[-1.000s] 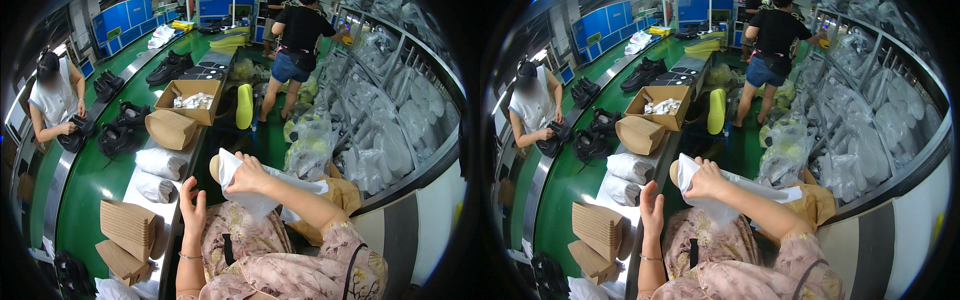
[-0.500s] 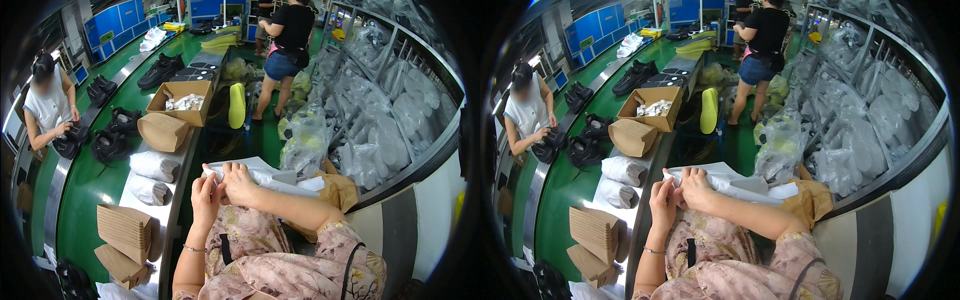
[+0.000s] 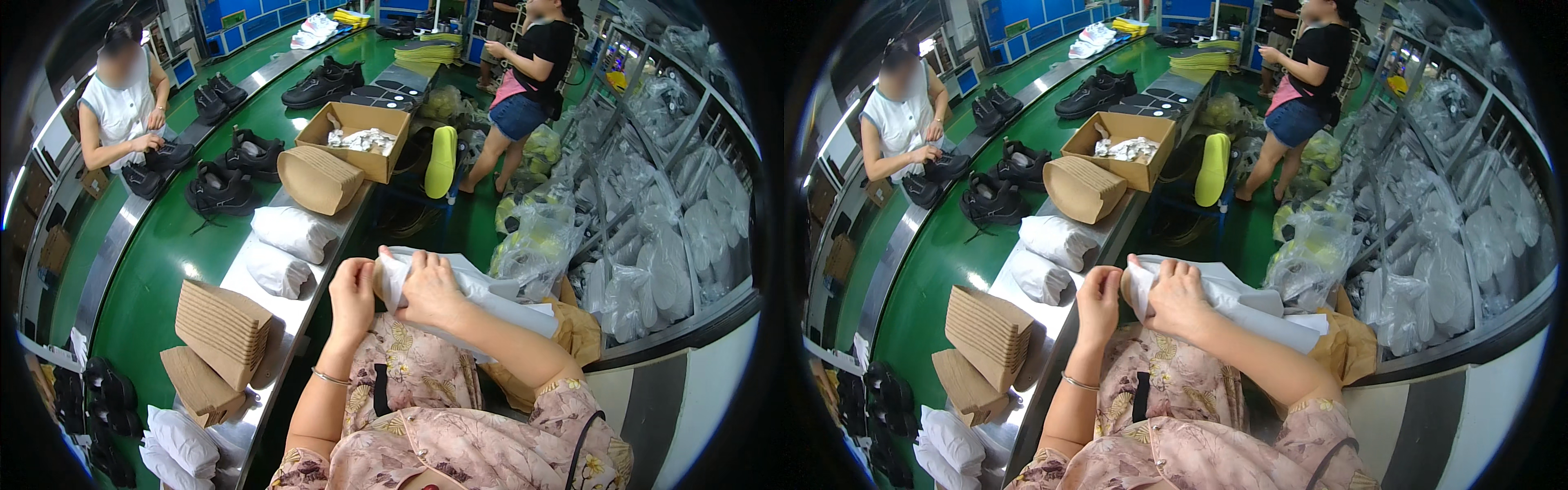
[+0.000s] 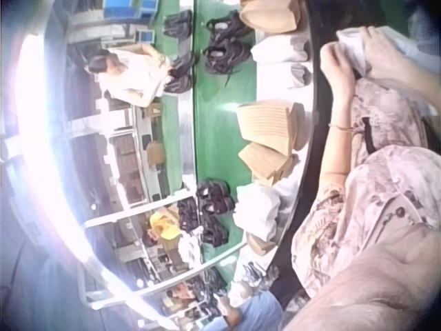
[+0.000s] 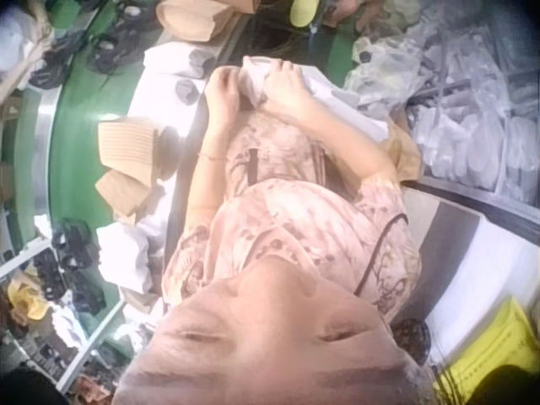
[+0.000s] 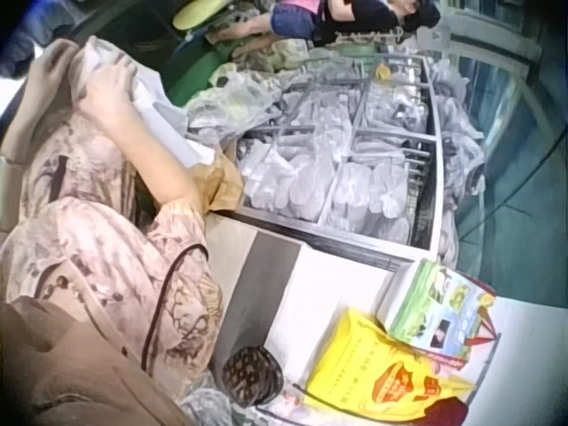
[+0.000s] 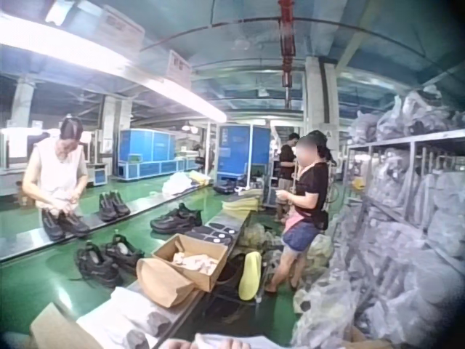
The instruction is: The person wraps shoe lasts in white paper and places them into black shoes on a factory conveyor belt.
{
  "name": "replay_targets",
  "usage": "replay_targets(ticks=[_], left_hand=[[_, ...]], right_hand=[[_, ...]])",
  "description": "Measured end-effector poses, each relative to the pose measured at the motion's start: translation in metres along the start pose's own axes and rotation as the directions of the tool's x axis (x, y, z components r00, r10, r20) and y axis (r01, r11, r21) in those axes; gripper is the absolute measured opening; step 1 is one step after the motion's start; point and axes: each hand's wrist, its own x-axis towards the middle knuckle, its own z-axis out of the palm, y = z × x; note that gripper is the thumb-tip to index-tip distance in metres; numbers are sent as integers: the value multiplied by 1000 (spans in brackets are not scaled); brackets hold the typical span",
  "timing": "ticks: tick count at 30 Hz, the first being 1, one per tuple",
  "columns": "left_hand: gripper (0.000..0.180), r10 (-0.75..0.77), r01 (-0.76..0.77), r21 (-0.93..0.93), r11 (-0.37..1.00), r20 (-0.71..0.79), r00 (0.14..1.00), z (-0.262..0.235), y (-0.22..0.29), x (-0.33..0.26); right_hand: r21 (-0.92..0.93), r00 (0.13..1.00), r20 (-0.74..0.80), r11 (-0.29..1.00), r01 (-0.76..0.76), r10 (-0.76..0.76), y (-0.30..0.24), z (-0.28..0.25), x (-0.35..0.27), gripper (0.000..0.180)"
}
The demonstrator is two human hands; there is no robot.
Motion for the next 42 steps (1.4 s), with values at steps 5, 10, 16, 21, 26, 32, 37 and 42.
replay_targets(ticks=[5,10,16,21,26,32,37,42], left_hand=[[19,4,-3,-119,993,13,1000,4,-10,-1],[20,195,-201,44,979,123,973,17,-5,-11],[11,181,-183,15,983,93,979,9,-7,-5],[7,29,-20,-248,969,31,999,-3,-63,13],[8,-135,150,-347,926,68,989,-17,-64,28],[19,-123,116,-41,992,-288,950,-5,-30,-13],[55,-145,150,-108,983,54,988,40,-51,-62],[51,-248,228,-755,615,89,965,60,-89,-21]], right_hand=[[-24,1000,-20,1000,4,-5,0,14,1,96],[-105,1000,8,994,8,-7,-6,18,5,96],[-108,1000,27,994,1,2,-9,13,8,102],[61,999,36,997,-36,34,-6,-2,8,108],[192,998,40,980,-57,50,-12,4,10,112],[173,966,-68,956,-235,250,4,23,27,111],[253,899,-254,921,-295,357,-18,10,49,108],[323,863,-330,904,-279,384,-36,0,46,96]])
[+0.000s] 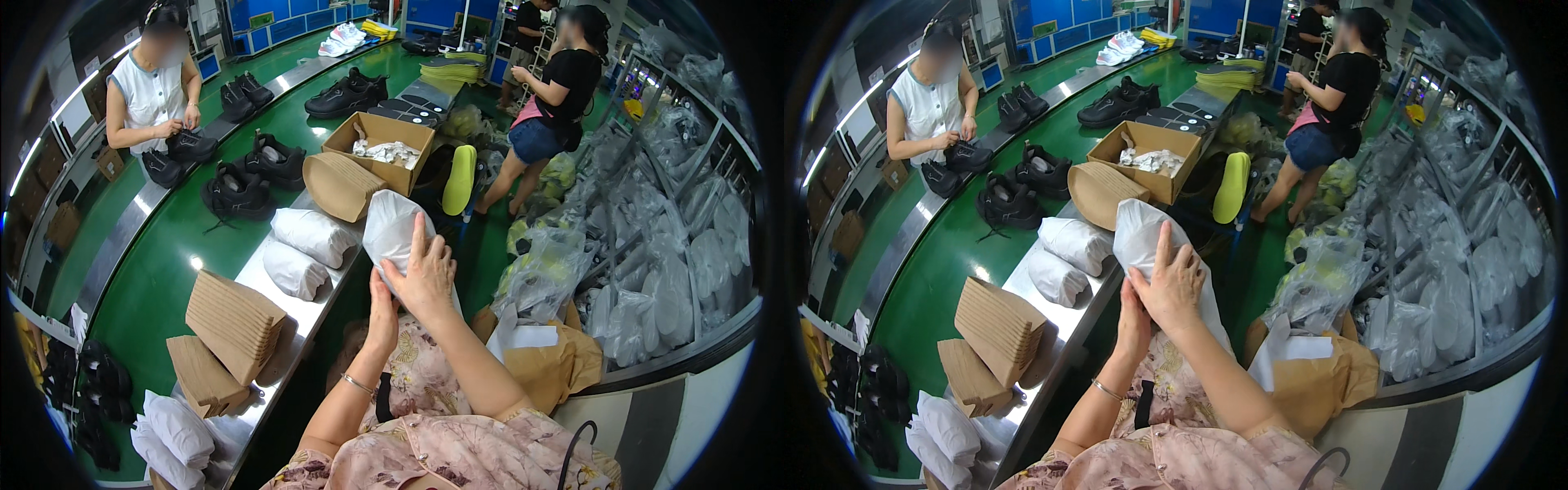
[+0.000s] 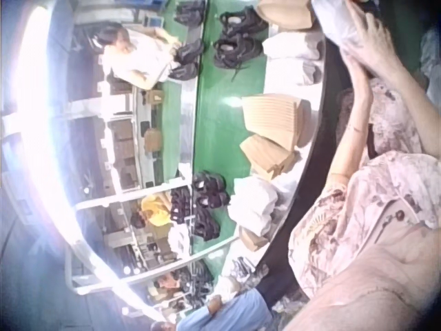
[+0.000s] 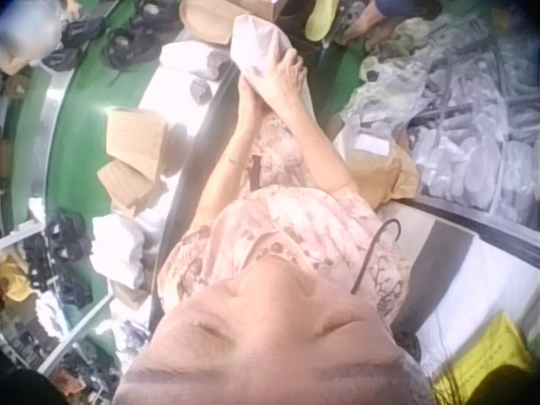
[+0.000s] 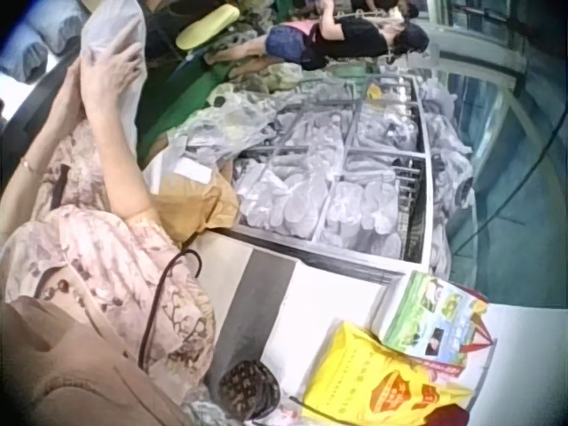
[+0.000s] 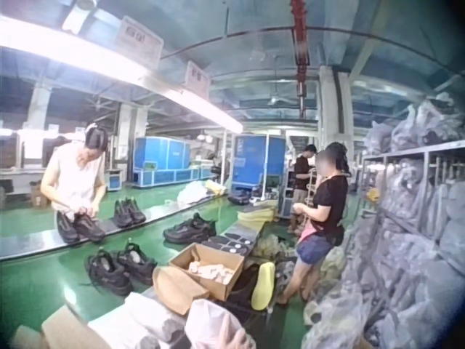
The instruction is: The person wraps shoe lasts in white paper and places them into black shoes on a factory conveyor belt.
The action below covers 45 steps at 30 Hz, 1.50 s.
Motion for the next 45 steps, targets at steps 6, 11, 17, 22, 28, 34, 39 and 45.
replay_targets(ticks=[6,11,17,22,28,34,39,45], left_hand=[[27,-125,125,-28,992,-21,992,16,65,-16],[27,-160,161,-121,979,19,987,14,66,-17],[64,-179,337,-304,891,448,876,-24,66,-22],[74,-370,418,-493,763,198,908,13,80,-28],[73,-310,376,-534,757,214,926,10,71,-27],[62,-401,405,-459,791,112,909,7,68,-33],[56,-386,416,-249,874,162,908,15,74,-25],[47,-322,337,-334,880,100,941,16,93,-11]], right_hand=[[842,970,235,513,-169,-66,57,11,1,63],[828,830,553,-165,-536,79,74,31,-31,34],[676,764,636,-396,-621,-112,49,-17,-41,26],[756,830,558,-403,-516,-14,46,-16,-36,27],[756,814,579,-349,-554,-39,46,-18,-28,25],[876,954,272,443,-190,-129,66,6,-15,26],[827,822,551,224,-515,-145,87,6,-7,45],[749,637,605,70,-659,-478,77,-51,-24,94]])
